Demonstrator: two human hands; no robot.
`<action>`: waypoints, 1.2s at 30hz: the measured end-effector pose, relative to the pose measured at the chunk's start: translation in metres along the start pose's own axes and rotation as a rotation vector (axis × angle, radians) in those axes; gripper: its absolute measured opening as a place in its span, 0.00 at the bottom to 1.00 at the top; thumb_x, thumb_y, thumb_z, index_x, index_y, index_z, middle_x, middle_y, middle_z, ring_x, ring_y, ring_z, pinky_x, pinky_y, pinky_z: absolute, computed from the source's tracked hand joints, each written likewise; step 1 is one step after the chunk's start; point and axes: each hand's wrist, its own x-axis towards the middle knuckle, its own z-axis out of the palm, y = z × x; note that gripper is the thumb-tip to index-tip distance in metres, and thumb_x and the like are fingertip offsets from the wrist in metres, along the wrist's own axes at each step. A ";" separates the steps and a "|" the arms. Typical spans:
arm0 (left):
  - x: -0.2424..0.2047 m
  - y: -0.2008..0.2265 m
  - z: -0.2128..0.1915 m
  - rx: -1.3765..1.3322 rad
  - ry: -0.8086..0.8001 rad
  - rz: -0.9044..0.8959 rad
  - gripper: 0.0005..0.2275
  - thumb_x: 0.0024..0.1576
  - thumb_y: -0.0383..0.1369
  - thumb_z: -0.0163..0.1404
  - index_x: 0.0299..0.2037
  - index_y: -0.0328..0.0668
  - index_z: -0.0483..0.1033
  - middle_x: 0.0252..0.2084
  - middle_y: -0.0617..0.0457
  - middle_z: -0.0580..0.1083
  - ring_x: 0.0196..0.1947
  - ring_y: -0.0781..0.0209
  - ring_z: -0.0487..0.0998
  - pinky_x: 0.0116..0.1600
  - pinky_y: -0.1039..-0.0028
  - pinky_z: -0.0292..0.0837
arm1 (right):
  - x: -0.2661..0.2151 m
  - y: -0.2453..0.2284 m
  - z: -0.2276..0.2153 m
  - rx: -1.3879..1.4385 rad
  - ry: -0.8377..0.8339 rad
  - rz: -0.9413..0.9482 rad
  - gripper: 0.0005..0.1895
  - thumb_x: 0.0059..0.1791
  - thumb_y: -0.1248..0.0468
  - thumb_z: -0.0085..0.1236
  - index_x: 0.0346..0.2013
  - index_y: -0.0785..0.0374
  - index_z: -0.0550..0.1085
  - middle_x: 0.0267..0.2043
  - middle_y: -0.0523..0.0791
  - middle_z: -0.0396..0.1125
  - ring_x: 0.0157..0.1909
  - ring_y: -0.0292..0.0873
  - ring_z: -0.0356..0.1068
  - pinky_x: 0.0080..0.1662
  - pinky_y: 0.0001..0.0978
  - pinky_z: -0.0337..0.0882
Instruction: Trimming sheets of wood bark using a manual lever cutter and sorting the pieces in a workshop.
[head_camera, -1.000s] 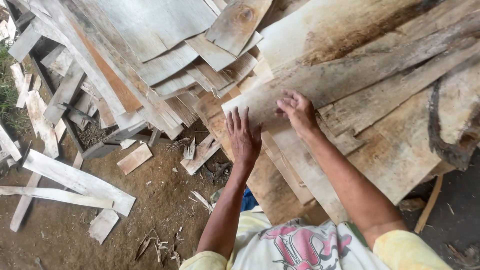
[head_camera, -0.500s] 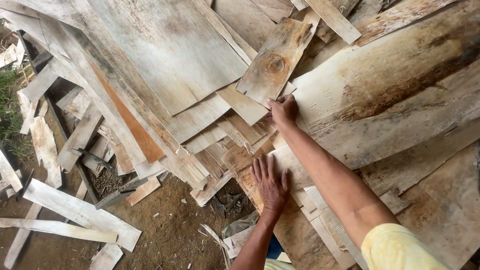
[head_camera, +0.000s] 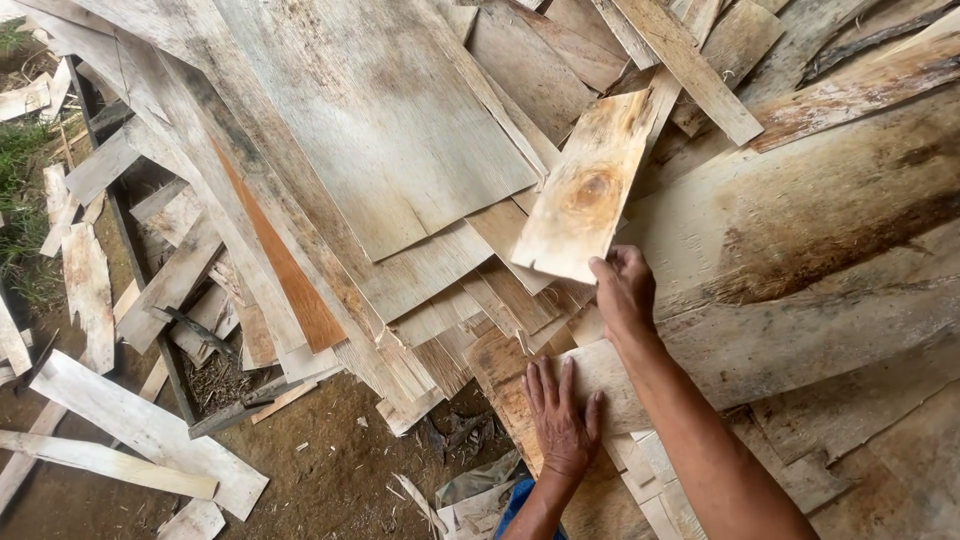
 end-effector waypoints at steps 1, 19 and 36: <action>0.002 -0.001 0.001 -0.003 0.004 0.005 0.30 0.66 0.52 0.41 0.74 0.45 0.58 0.79 0.37 0.48 0.79 0.37 0.41 0.78 0.48 0.29 | -0.011 -0.015 -0.008 0.001 0.004 -0.006 0.12 0.51 0.68 0.59 0.47 0.70 0.71 0.41 0.54 0.70 0.34 0.45 0.69 0.34 0.33 0.74; -0.006 -0.029 0.047 -0.053 0.056 0.039 0.32 0.64 0.57 0.37 0.76 0.55 0.54 0.81 0.37 0.41 0.80 0.40 0.43 0.79 0.40 0.37 | 0.064 -0.094 -0.054 0.157 -0.162 -0.499 0.22 0.58 0.60 0.49 0.65 0.64 0.65 0.58 0.54 0.72 0.53 0.49 0.77 0.52 0.39 0.84; -0.003 0.021 -0.016 -0.452 0.238 0.178 0.39 0.63 0.42 0.56 0.78 0.41 0.45 0.80 0.31 0.45 0.81 0.31 0.46 0.81 0.40 0.48 | -0.237 0.187 -0.253 -0.133 0.384 -0.155 0.22 0.54 0.66 0.54 0.63 0.64 0.68 0.53 0.50 0.73 0.56 0.46 0.75 0.59 0.38 0.75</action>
